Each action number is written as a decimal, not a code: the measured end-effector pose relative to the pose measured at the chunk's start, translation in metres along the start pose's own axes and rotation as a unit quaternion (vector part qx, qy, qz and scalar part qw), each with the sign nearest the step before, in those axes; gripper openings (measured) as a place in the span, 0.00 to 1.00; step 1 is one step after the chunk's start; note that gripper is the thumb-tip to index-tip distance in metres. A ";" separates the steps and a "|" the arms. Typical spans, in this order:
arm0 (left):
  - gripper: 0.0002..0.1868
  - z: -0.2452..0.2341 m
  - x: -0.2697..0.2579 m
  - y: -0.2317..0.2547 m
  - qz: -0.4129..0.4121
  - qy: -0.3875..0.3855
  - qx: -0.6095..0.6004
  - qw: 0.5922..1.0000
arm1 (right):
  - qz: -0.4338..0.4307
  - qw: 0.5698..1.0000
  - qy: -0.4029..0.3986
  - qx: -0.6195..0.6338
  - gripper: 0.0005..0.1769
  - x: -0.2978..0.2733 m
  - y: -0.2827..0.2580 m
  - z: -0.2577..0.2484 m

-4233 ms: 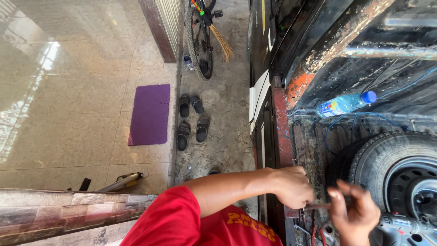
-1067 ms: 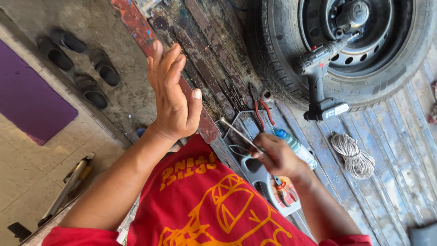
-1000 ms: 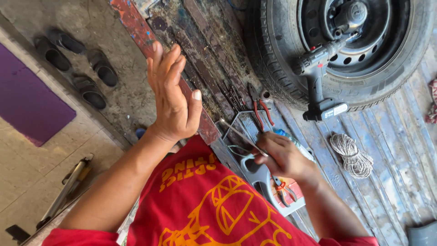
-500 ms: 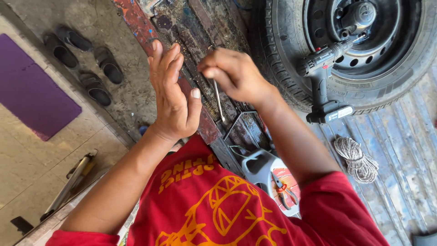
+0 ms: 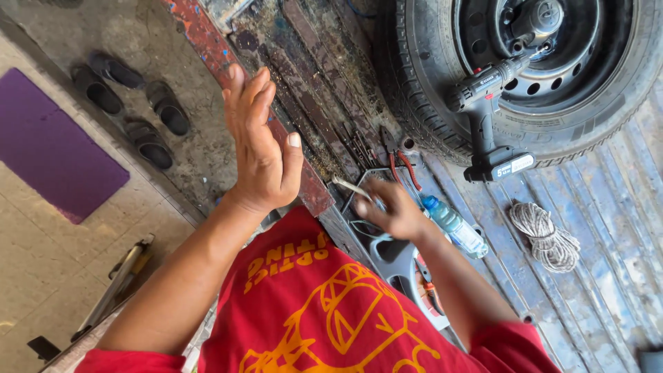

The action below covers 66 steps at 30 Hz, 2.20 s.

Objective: Repairing or securing a metal strip on the edge of a truck bed tailgate.

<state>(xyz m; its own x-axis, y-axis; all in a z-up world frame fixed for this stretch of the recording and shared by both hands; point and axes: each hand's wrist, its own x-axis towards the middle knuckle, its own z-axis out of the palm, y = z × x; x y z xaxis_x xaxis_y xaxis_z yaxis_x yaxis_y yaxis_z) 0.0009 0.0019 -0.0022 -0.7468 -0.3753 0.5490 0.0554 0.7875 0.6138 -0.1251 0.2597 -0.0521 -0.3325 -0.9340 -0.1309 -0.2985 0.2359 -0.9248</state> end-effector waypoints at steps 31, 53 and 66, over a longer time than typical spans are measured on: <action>0.31 0.000 0.003 -0.001 0.018 0.004 -0.014 1.000 | 0.039 0.988 0.025 0.146 0.16 0.063 0.033 0.000; 0.34 0.011 0.001 -0.006 -0.027 0.004 0.004 1.000 | -0.284 0.942 0.076 -0.160 0.06 0.131 -0.103 -0.047; 0.39 0.010 0.004 -0.003 -0.036 0.002 -0.001 0.999 | 0.155 0.982 0.092 -0.049 0.19 0.077 0.033 -0.002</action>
<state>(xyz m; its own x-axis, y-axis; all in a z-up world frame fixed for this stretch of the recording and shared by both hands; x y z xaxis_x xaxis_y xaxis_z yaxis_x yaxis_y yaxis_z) -0.0090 0.0030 -0.0078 -0.7463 -0.4328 0.5058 0.0029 0.7577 0.6526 -0.1625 0.1963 -0.0916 -0.5740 -0.7512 -0.3260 -0.2397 0.5348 -0.8103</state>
